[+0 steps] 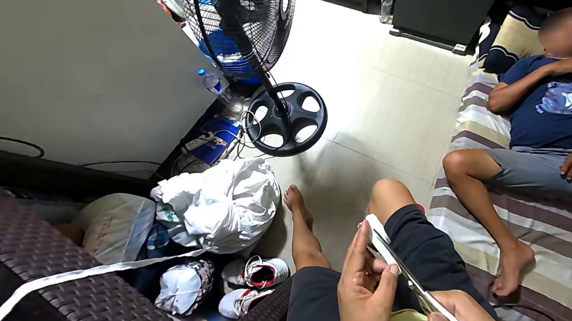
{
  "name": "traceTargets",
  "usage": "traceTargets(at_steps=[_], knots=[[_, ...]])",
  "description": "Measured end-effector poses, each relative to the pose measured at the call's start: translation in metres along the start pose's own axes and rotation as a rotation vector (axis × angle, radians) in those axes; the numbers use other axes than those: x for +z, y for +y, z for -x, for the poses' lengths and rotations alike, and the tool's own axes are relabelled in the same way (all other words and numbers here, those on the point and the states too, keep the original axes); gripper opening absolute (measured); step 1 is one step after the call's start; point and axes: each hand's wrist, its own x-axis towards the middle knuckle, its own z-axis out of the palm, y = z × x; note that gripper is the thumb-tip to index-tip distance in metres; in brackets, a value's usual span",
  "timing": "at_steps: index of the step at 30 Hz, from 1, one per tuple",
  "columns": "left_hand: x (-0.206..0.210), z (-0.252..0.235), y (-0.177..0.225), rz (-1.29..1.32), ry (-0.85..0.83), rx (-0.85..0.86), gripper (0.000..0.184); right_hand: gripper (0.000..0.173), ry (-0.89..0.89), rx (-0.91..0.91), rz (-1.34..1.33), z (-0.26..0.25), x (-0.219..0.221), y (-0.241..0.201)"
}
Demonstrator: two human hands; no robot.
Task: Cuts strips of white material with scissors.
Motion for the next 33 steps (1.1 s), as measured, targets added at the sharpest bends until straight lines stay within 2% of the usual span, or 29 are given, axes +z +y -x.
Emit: traceTargets(at_steps=[18,20,23,26,30,33], knots=[[-0.001,-0.001,0.003,0.098,-0.011,-0.071,0.077,0.051,0.012,0.068,0.005,0.003,0.000,-0.006],[-0.008,-0.006,0.004,0.097,-0.027,-0.080,0.067,0.052,0.010,0.051,0.039,0.005,-0.001,-0.006],[-0.018,-0.015,0.007,0.011,-0.023,-0.070,0.043,0.054,0.005,0.028,0.140,0.009,-0.003,-0.007],[-0.024,-0.020,0.011,-0.031,-0.026,-0.035,0.030,0.052,-0.026,0.042,0.201,0.012,-0.006,-0.009],[-0.025,-0.023,0.008,-0.041,-0.010,0.028,0.025,0.052,-0.049,0.061,0.207,0.014,-0.008,-0.011],[-0.023,-0.022,0.006,-0.025,-0.004,0.047,0.031,0.052,-0.040,0.040,0.202,0.014,-0.007,-0.011]])
